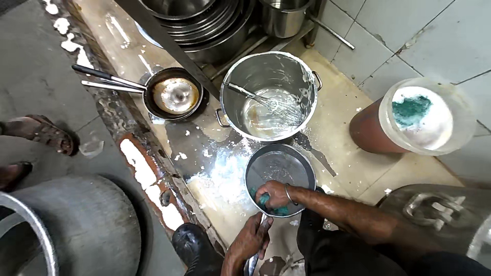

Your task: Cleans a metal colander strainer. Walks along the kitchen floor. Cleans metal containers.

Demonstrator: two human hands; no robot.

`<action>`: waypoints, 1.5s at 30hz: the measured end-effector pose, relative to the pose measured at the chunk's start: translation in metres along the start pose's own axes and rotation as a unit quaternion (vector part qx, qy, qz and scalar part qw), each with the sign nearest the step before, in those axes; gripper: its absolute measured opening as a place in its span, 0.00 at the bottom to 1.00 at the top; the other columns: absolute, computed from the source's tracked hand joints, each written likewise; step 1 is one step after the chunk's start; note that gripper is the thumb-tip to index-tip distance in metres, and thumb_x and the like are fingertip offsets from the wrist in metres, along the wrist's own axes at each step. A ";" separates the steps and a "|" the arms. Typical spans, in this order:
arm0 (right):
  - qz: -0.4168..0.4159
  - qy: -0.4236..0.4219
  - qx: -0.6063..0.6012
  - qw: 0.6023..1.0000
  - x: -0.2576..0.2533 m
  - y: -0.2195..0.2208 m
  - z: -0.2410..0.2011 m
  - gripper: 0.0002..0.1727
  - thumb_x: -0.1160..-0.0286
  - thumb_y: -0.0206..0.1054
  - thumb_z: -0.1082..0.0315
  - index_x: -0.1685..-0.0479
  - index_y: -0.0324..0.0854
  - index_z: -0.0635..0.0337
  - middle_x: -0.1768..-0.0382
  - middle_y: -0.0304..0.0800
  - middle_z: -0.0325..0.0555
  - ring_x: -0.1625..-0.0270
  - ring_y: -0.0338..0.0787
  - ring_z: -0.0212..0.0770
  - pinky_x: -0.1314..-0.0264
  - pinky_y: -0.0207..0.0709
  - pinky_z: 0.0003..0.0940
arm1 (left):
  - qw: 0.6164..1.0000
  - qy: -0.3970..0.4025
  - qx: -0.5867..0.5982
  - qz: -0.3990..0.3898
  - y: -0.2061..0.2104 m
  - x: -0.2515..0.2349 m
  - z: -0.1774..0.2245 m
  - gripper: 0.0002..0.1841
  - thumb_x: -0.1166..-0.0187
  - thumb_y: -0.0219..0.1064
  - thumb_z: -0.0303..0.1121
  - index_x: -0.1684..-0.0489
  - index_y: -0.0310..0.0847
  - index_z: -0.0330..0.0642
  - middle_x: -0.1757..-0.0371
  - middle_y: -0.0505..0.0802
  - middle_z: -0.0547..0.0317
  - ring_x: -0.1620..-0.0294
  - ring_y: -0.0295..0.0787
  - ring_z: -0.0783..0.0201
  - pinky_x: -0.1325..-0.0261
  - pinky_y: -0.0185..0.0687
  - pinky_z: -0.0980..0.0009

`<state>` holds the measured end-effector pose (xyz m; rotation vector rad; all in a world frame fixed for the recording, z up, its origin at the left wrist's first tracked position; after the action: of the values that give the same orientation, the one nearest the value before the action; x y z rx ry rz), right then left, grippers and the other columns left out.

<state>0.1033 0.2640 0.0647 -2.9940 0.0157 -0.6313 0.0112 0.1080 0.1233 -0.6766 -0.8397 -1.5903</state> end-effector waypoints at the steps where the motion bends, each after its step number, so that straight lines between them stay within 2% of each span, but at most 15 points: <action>1: 0.032 0.032 -0.048 0.998 -0.003 0.001 0.001 0.13 0.31 0.70 0.75 0.47 0.89 0.66 0.52 0.93 0.58 0.49 0.91 0.52 0.42 0.81 0.56 | 1.000 0.000 -0.005 0.004 0.001 0.000 0.001 0.17 0.08 0.51 0.47 0.48 0.72 0.40 0.85 0.81 0.62 0.91 0.79 0.65 0.85 0.81 0.70; 6: 0.349 0.114 -0.286 0.885 -0.021 -0.020 -0.003 0.20 0.23 0.71 0.73 0.33 0.82 0.66 0.41 0.89 0.62 0.44 0.91 0.51 0.37 0.85 0.50 | 1.000 0.014 0.019 -0.006 0.018 -0.006 0.005 0.16 0.07 0.50 0.45 0.48 0.71 0.40 0.85 0.80 0.62 0.91 0.78 0.66 0.86 0.80 0.71; 9: 0.432 0.118 -0.353 0.821 -0.026 -0.030 0.011 0.23 0.24 0.72 0.74 0.30 0.79 0.65 0.40 0.87 0.61 0.44 0.90 0.52 0.40 0.85 0.51 | 1.000 0.002 0.006 -0.009 0.022 -0.005 0.006 0.15 0.08 0.50 0.45 0.47 0.70 0.41 0.86 0.79 0.62 0.91 0.77 0.65 0.85 0.81 0.70; 14: 0.136 0.048 -0.154 0.977 0.001 0.001 -0.002 0.17 0.25 0.69 0.76 0.38 0.84 0.66 0.46 0.91 0.59 0.48 0.91 0.48 0.41 0.84 0.49 | 1.000 0.005 0.015 0.006 0.019 -0.005 0.009 0.15 0.07 0.52 0.45 0.47 0.69 0.41 0.87 0.78 0.63 0.92 0.77 0.65 0.86 0.81 0.69; 17: -0.045 -0.031 0.046 0.997 0.027 -0.005 0.007 0.11 0.25 0.67 0.74 0.49 0.87 0.69 0.51 0.91 0.61 0.47 0.90 0.55 0.40 0.79 0.57 | 1.000 0.019 0.024 0.006 0.016 -0.005 0.008 0.16 0.07 0.51 0.46 0.48 0.70 0.41 0.87 0.79 0.63 0.92 0.78 0.65 0.86 0.81 0.70; 19: -0.149 -0.016 0.162 0.975 0.050 -0.017 0.017 0.09 0.28 0.68 0.74 0.54 0.90 0.68 0.55 0.92 0.61 0.49 0.90 0.58 0.43 0.79 0.60 | 1.000 0.016 0.023 -0.004 0.017 -0.005 0.006 0.17 0.07 0.50 0.46 0.46 0.71 0.40 0.86 0.80 0.62 0.91 0.79 0.65 0.85 0.81 0.70; 21: -0.236 0.105 0.305 0.917 0.071 -0.034 0.017 0.12 0.24 0.68 0.73 0.47 0.90 0.67 0.49 0.92 0.63 0.43 0.90 0.63 0.39 0.78 0.63 | 1.000 0.011 0.016 -0.020 0.019 -0.007 0.003 0.17 0.06 0.50 0.46 0.44 0.73 0.40 0.84 0.81 0.62 0.90 0.79 0.66 0.84 0.82 0.71; 24: -0.208 0.247 0.464 0.825 0.080 -0.063 0.019 0.15 0.15 0.58 0.72 0.41 0.85 0.68 0.36 0.87 0.64 0.28 0.82 0.65 0.27 0.72 0.65 | 0.999 -0.004 -0.005 -0.043 0.027 -0.010 0.001 0.17 0.06 0.50 0.46 0.44 0.73 0.41 0.83 0.81 0.62 0.89 0.80 0.66 0.82 0.82 0.71; 26: -0.127 0.160 0.561 0.802 0.072 -0.084 0.034 0.17 0.15 0.53 0.77 0.40 0.87 0.70 0.26 0.83 0.61 0.14 0.71 0.61 0.07 0.51 0.59 | 0.998 -0.013 -0.018 -0.051 0.029 -0.011 0.002 0.17 0.06 0.50 0.46 0.43 0.71 0.40 0.83 0.80 0.62 0.89 0.79 0.66 0.82 0.83 0.70; 29: -0.041 0.028 0.650 0.759 0.049 -0.100 0.035 0.19 0.16 0.51 0.78 0.38 0.87 0.69 0.15 0.73 0.55 0.06 0.58 0.56 0.02 0.34 0.57 | 0.999 -0.006 -0.021 -0.043 0.026 -0.012 0.006 0.17 0.06 0.49 0.45 0.43 0.70 0.39 0.84 0.78 0.62 0.90 0.78 0.65 0.82 0.83 0.69; 32: -0.013 0.006 0.657 0.754 0.038 -0.105 0.042 0.21 0.16 0.50 0.77 0.34 0.86 0.68 0.10 0.67 0.48 0.05 0.56 0.51 0.02 0.36 0.53 | 0.999 -0.008 -0.016 -0.032 0.024 -0.012 0.008 0.17 0.05 0.49 0.45 0.42 0.69 0.39 0.83 0.78 0.62 0.90 0.78 0.65 0.82 0.83 0.70; 37: -0.116 0.237 0.586 0.766 0.063 -0.072 0.034 0.20 0.16 0.54 0.75 0.33 0.85 0.67 0.14 0.71 0.52 0.05 0.54 0.55 0.01 0.31 0.54 | 0.999 0.022 0.018 -0.016 0.026 -0.011 0.000 0.16 0.06 0.50 0.45 0.45 0.72 0.41 0.83 0.81 0.62 0.89 0.80 0.66 0.83 0.82 0.71; 40: -0.167 0.324 0.520 0.772 0.083 -0.036 0.015 0.16 0.20 0.63 0.64 0.43 0.89 0.65 0.34 0.88 0.60 0.23 0.78 0.64 0.11 0.53 0.66 | 0.999 0.046 0.028 -0.008 0.026 -0.011 -0.008 0.16 0.07 0.51 0.44 0.50 0.75 0.41 0.83 0.83 0.60 0.89 0.81 0.65 0.83 0.82 0.71; 42: -0.205 0.343 0.415 0.817 0.095 -0.022 0.002 0.20 0.23 0.68 0.58 0.45 0.86 0.67 0.43 0.89 0.65 0.36 0.87 0.66 0.34 0.73 0.71 | 0.999 0.047 0.026 -0.009 0.029 -0.011 -0.011 0.15 0.07 0.52 0.44 0.50 0.75 0.41 0.83 0.84 0.60 0.89 0.81 0.65 0.83 0.82 0.71; 45: -0.185 0.254 0.173 0.934 0.106 -0.008 -0.006 0.15 0.17 0.62 0.66 0.46 0.87 0.70 0.53 0.89 0.67 0.48 0.88 0.64 0.44 0.76 0.68 | 0.999 0.040 0.020 -0.010 0.037 -0.012 -0.011 0.14 0.07 0.52 0.42 0.48 0.75 0.39 0.82 0.84 0.59 0.89 0.81 0.65 0.83 0.82 0.71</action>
<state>0.1978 0.2684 0.1134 -2.4308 -0.5732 -1.2778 0.0501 0.1030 0.1130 -0.5727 -0.8194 -1.6036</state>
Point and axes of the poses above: each hand's wrist, its own x-axis away from the middle knuckle, its own y-axis out of the palm, z = x × y, the point moved 2 cm from there along -x, towards the middle knuckle
